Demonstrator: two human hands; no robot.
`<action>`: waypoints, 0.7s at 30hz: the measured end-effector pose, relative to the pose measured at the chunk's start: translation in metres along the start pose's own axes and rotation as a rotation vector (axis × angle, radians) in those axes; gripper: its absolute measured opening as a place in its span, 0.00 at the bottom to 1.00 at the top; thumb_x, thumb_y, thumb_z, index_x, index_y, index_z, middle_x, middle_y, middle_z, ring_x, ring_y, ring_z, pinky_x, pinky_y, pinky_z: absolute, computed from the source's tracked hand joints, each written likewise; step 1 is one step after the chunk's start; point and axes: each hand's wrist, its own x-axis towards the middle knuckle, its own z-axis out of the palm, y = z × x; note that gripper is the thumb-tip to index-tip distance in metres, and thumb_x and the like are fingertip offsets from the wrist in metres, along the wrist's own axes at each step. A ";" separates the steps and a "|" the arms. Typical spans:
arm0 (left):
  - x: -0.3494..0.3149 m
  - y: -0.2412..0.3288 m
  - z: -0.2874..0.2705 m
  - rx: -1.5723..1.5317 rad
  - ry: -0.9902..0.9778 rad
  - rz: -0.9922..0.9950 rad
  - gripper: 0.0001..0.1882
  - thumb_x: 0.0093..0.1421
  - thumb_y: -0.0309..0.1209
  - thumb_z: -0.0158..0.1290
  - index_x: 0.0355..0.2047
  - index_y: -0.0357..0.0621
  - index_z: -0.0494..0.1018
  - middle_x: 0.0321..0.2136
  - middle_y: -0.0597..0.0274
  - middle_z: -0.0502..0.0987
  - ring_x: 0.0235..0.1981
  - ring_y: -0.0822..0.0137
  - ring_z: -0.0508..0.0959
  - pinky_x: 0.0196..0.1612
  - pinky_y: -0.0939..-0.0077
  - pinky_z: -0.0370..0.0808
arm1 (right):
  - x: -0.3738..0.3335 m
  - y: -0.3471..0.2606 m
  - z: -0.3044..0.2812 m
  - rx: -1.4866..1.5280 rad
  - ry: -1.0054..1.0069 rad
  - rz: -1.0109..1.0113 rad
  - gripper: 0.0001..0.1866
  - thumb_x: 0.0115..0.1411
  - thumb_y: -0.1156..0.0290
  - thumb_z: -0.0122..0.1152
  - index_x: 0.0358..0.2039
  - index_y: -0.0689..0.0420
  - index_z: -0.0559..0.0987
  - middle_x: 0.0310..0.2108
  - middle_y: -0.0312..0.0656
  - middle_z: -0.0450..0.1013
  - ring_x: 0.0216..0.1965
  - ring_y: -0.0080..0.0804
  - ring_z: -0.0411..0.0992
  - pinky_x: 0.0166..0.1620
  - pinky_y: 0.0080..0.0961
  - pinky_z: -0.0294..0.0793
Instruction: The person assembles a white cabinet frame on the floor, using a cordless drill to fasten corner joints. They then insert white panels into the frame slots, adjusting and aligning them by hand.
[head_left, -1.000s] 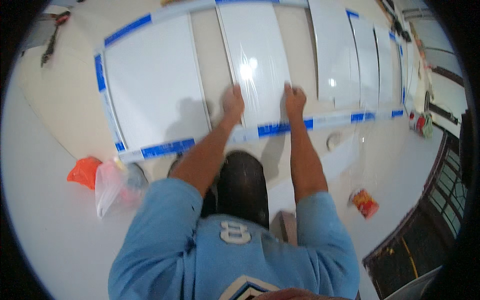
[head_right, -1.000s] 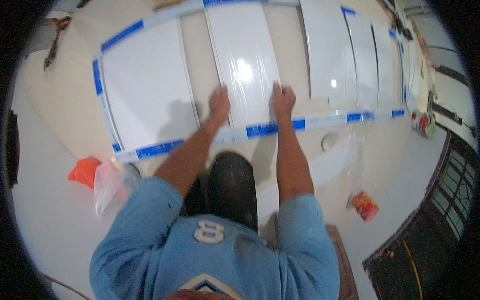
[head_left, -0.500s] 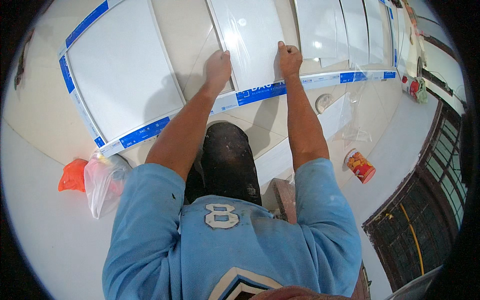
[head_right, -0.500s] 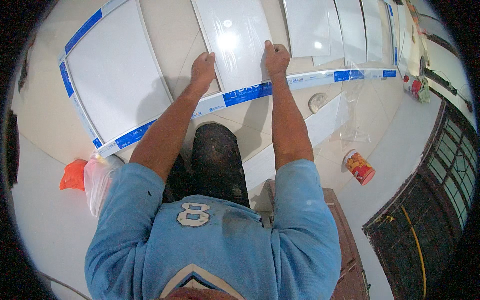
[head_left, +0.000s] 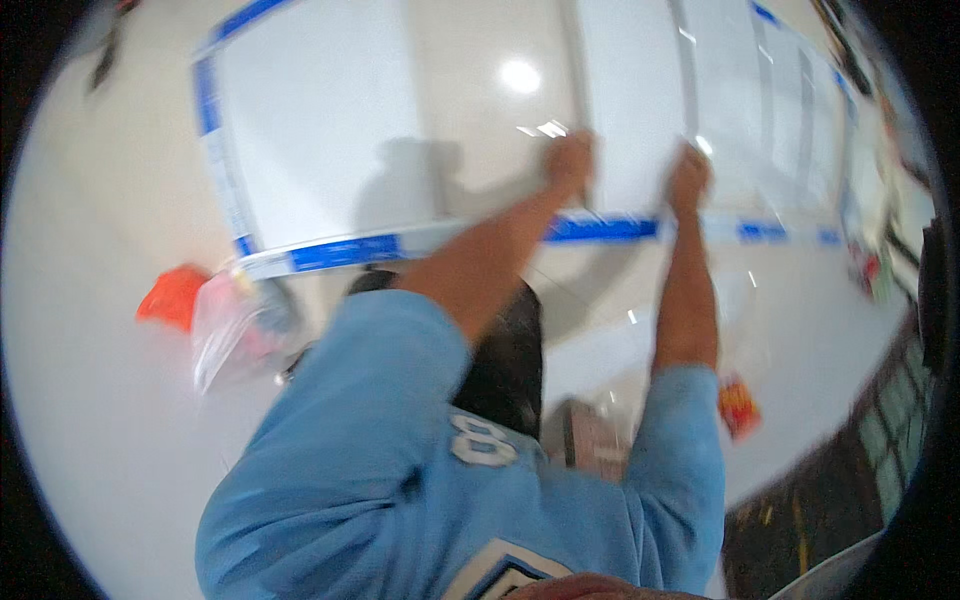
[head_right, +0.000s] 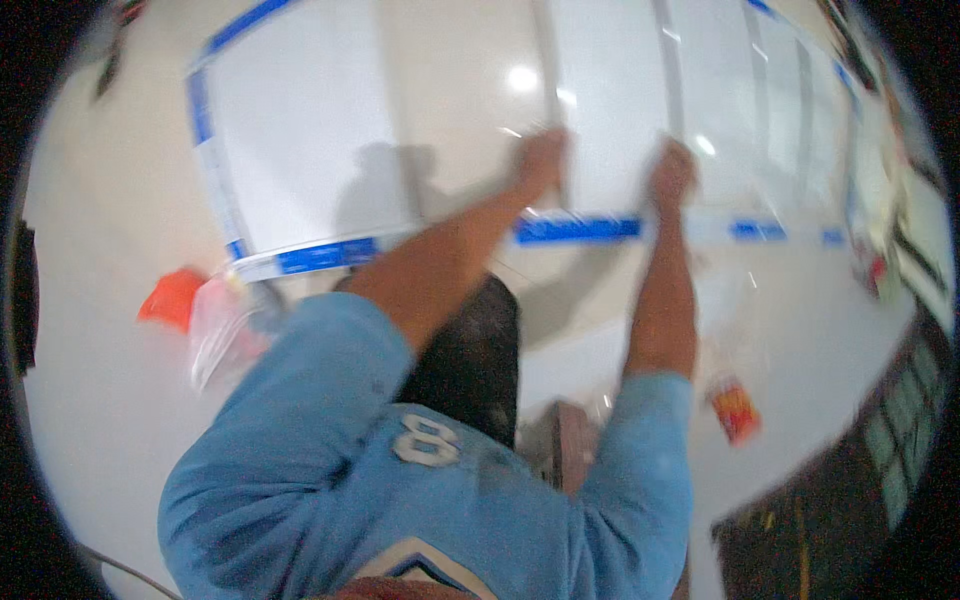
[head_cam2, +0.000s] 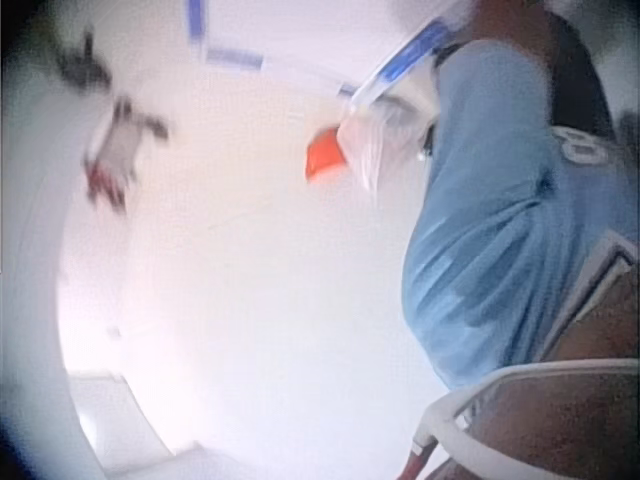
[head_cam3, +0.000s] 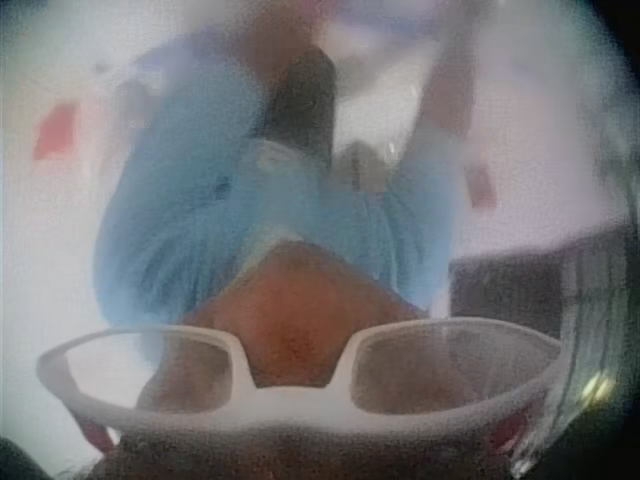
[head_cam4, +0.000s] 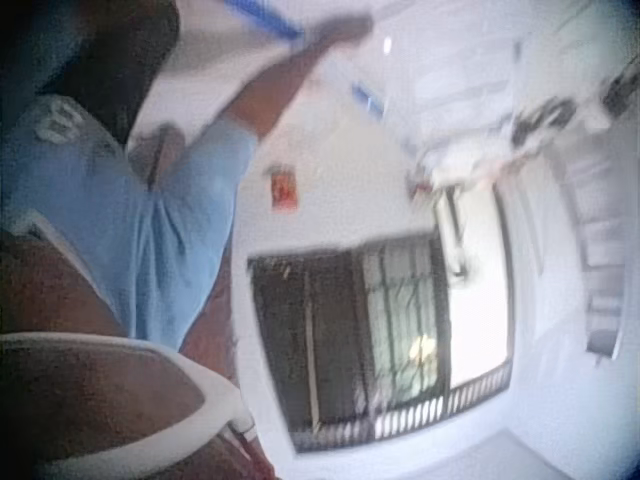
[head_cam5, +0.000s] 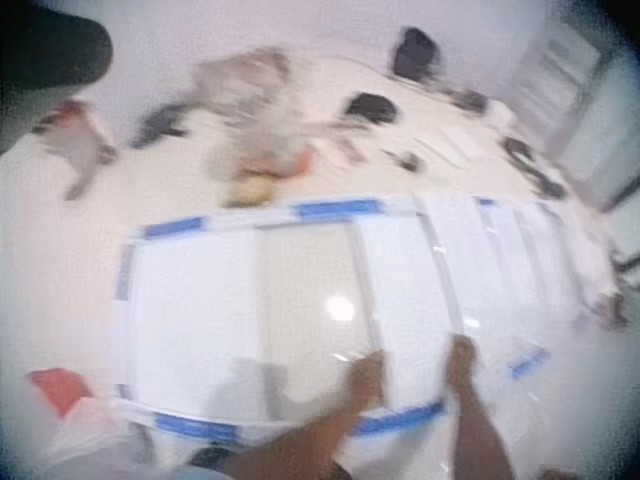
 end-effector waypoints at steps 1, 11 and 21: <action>-0.004 -0.034 -0.012 -0.120 0.161 -0.240 0.17 0.70 0.44 0.53 0.47 0.46 0.82 0.44 0.46 0.84 0.45 0.44 0.84 0.51 0.46 0.80 | -0.002 -0.087 0.003 0.498 -0.090 0.117 0.14 0.70 0.65 0.58 0.46 0.63 0.84 0.41 0.52 0.80 0.42 0.45 0.75 0.52 0.43 0.74; -0.068 -0.022 -0.011 -0.499 -0.016 -0.126 0.10 0.58 0.27 0.58 0.40 0.38 0.77 0.33 0.40 0.83 0.37 0.42 0.84 0.44 0.48 0.79 | 0.004 -0.105 -0.051 0.659 0.035 0.329 0.26 0.71 0.50 0.63 0.36 0.67 0.82 0.34 0.50 0.79 0.36 0.43 0.75 0.47 0.43 0.75; -0.065 0.006 0.008 -0.333 0.009 -0.322 0.08 0.62 0.25 0.51 0.42 0.44 0.72 0.33 0.38 0.82 0.40 0.33 0.83 0.46 0.36 0.77 | 0.003 -0.087 -0.050 0.636 0.010 0.376 0.23 0.71 0.54 0.64 0.34 0.66 0.82 0.32 0.47 0.79 0.34 0.37 0.73 0.43 0.39 0.74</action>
